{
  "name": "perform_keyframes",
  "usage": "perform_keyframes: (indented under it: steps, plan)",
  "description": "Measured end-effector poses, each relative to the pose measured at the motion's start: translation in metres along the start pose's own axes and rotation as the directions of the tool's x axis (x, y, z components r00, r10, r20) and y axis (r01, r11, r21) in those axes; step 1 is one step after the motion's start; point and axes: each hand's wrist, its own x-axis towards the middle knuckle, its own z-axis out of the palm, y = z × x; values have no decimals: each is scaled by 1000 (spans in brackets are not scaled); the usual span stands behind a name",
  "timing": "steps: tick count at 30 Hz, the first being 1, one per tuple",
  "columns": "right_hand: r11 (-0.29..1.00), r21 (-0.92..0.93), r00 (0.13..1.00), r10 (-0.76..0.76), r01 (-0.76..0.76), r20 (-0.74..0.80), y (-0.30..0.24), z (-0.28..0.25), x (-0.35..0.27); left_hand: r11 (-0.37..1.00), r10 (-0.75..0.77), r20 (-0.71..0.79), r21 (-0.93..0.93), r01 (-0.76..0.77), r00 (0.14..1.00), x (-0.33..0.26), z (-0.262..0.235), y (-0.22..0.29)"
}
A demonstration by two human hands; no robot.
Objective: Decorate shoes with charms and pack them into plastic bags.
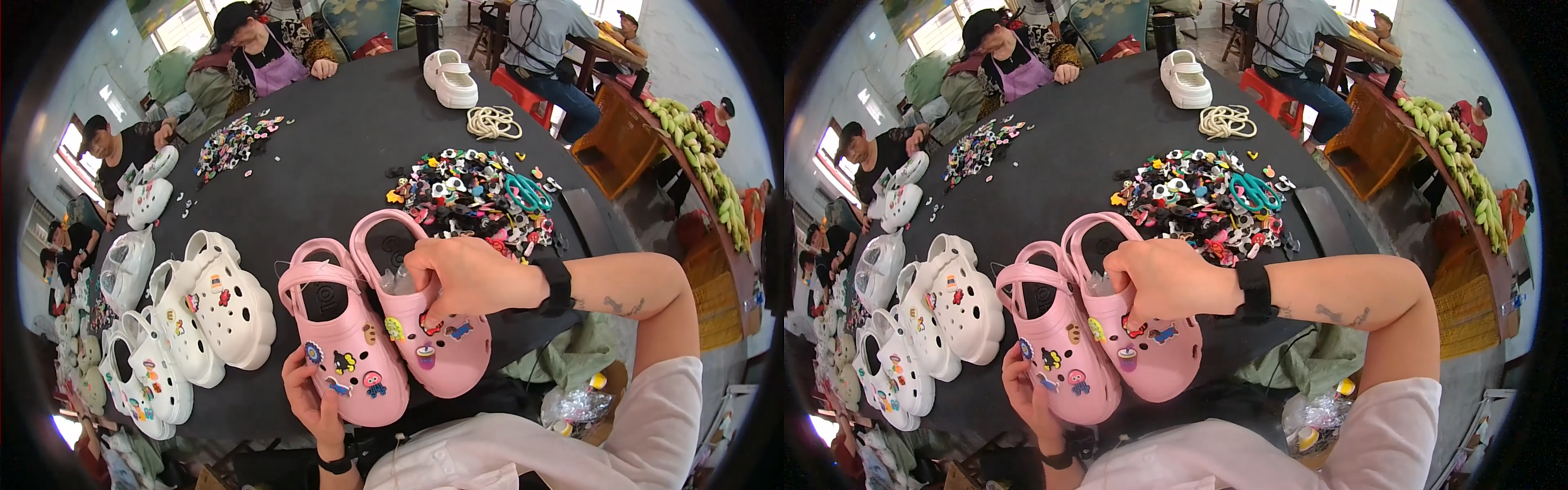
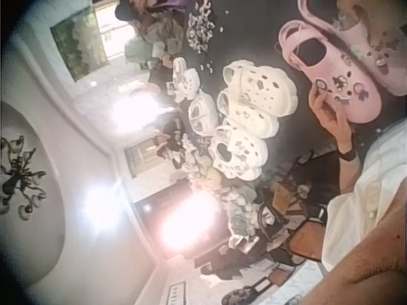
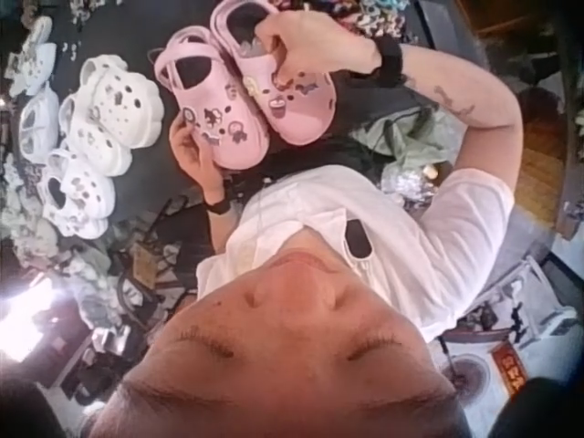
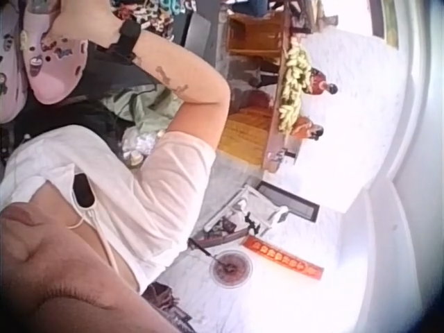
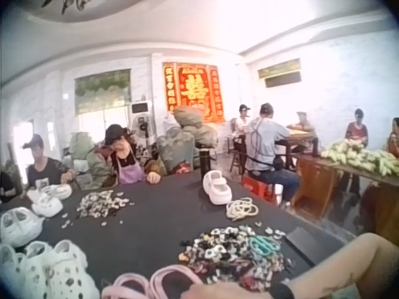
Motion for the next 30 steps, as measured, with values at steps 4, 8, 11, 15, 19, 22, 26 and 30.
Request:
perform_keyframes:
  steps: [4, 8, 11, 15, 19, 22, 26, 30]
  plan:
    - [1000, 2, 998, 12, -12, -62, -4, 4, -3, 1000, 10, 2, 4, -10, 1000, 0, 0, -2]
    - [999, -37, 998, 37, -39, -42, -5, 7, -3, 1000, 4, -19, -21, -5, 1000, 1, 3, 0]
    - [997, -40, 998, 60, -61, -26, -6, 6, -7, 998, 21, -6, -56, -21, 1000, 0, 3, -3]
    - [997, -26, 995, -77, 76, -60, 2, 7, -9, 999, 31, -1, -33, -31, 1000, -1, 3, -1]
    - [936, 344, 997, -81, 71, 15, 6, -7, -23, 999, 25, -3, -35, -25, 1000, -2, 5, -4]
    - [882, 458, 990, -57, 111, -131, 5, 0, -54, 999, 16, -37, -40, -17, 999, -2, 5, -4]
    - [930, 327, 944, -57, 169, -326, 14, 16, -96, 998, 55, -25, -2, -55, 998, 0, 1, -1]
    - [884, 448, 925, 50, 135, -377, 30, 56, -117, 999, 36, -13, -14, -36, 999, 1, 1, -2]
